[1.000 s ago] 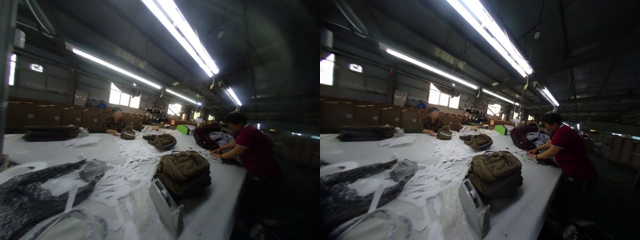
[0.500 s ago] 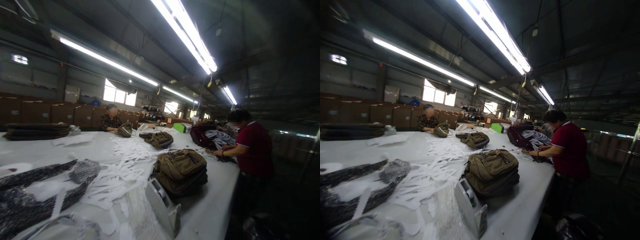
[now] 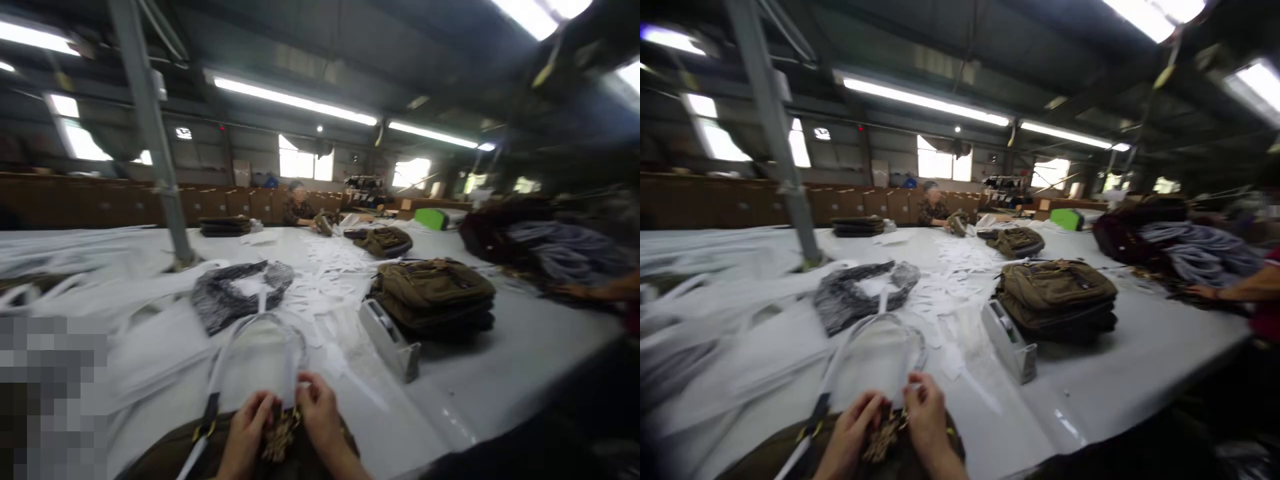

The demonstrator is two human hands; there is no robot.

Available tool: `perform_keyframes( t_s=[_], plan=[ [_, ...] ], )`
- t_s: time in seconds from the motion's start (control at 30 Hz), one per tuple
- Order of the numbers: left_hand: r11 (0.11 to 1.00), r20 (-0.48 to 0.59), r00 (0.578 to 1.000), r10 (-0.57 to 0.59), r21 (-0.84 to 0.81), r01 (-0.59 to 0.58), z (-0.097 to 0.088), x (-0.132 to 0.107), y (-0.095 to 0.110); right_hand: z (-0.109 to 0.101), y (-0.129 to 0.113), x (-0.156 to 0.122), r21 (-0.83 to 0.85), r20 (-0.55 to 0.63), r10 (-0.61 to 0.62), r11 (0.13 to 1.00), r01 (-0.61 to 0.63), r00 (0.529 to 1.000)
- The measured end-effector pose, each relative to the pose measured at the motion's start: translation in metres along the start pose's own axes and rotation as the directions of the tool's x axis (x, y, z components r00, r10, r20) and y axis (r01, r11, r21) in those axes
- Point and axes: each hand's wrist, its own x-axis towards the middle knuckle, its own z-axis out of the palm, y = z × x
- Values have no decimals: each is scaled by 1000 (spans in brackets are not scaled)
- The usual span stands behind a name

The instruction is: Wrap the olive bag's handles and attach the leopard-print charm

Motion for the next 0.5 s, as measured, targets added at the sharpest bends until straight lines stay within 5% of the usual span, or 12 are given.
perform_keyframes(
  t_s=[0.1,0.17,0.27,0.4,0.5],
  plan=[
    [970,-60,998,17,-239,-31,-4,9,-26,-3,27,1,26,-77,19,1000,-17,997],
    [954,-46,999,-5,-301,-9,-5,9,-34,-9,40,-3,-18,-20,30,999,-30,999],
    [970,-33,999,-5,-245,-3,-7,3,-36,-13,46,-17,-144,81,8,990,4,997],
    [982,-24,999,-22,-187,17,-13,-12,-33,-5,37,-30,-328,52,-68,941,81,996],
    [987,5,997,-71,-141,71,-15,-20,-33,-1,30,-30,-305,37,-28,952,38,999]
  ],
)
